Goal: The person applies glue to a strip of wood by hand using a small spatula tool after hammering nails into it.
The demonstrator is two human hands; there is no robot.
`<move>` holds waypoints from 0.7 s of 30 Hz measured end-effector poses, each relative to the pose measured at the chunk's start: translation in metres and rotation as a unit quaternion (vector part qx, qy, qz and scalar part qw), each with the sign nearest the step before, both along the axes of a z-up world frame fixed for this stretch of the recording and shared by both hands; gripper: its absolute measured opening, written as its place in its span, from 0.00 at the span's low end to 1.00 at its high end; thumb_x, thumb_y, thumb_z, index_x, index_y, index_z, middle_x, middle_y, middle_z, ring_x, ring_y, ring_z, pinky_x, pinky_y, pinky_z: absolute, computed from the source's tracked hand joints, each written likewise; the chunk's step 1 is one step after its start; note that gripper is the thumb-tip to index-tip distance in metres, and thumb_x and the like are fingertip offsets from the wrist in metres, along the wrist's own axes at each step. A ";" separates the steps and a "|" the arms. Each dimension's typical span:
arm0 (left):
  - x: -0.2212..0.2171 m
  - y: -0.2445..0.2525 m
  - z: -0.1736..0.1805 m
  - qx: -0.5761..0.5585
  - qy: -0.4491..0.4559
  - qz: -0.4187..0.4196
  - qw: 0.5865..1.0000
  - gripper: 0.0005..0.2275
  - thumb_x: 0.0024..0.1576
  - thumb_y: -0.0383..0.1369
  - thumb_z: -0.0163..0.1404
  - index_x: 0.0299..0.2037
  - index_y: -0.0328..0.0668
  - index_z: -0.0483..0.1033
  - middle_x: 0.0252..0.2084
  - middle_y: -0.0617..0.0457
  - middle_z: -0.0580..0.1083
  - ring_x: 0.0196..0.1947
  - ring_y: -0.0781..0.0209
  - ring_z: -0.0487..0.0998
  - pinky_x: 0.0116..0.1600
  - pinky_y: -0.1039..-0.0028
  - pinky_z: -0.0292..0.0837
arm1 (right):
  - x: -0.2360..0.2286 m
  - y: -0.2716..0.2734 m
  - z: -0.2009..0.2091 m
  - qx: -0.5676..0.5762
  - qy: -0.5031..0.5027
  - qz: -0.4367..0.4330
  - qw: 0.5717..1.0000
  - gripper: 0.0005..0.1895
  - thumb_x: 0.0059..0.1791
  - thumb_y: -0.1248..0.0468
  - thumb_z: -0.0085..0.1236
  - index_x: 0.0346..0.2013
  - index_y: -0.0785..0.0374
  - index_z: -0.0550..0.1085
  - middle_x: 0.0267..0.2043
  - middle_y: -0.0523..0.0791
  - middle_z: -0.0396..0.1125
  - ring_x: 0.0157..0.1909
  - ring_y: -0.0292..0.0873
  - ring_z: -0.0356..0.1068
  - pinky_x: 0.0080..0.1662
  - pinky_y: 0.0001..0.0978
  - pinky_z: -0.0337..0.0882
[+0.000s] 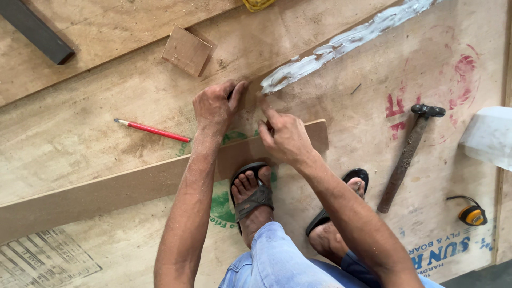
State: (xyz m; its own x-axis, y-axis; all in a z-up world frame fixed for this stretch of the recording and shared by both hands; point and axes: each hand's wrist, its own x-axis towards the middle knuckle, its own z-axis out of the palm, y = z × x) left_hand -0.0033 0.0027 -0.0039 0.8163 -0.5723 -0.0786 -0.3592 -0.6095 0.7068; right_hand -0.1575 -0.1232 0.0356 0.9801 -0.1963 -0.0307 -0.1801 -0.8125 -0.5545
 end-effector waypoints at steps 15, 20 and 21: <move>0.002 -0.001 0.000 -0.021 -0.014 -0.004 1.000 0.16 0.63 0.48 0.54 0.33 0.46 0.85 0.23 0.48 0.78 0.22 0.53 0.80 0.31 0.62 0.75 | 0.009 -0.106 -0.003 -0.047 0.144 -0.135 0.979 0.45 0.57 0.67 0.47 0.80 0.51 0.32 0.18 0.42 0.65 0.15 0.34 0.59 0.21 0.30 0.69; 0.001 0.000 0.005 -0.040 0.018 0.002 0.999 0.14 0.63 0.47 0.54 0.36 0.47 0.86 0.23 0.47 0.77 0.22 0.50 0.79 0.30 0.60 0.73 | 0.007 -0.059 -0.004 -0.041 0.154 -0.066 0.985 0.46 0.53 0.67 0.50 0.80 0.46 0.38 0.17 0.38 0.62 0.16 0.34 0.59 0.21 0.30 0.68; 0.001 0.000 0.006 -0.033 0.005 0.001 0.999 0.15 0.63 0.47 0.54 0.35 0.47 0.85 0.23 0.46 0.77 0.22 0.50 0.79 0.31 0.60 0.73 | 0.007 -0.053 -0.002 -0.025 0.113 -0.035 0.993 0.47 0.52 0.67 0.52 0.80 0.41 0.41 0.18 0.38 0.62 0.18 0.34 0.61 0.24 0.31 0.69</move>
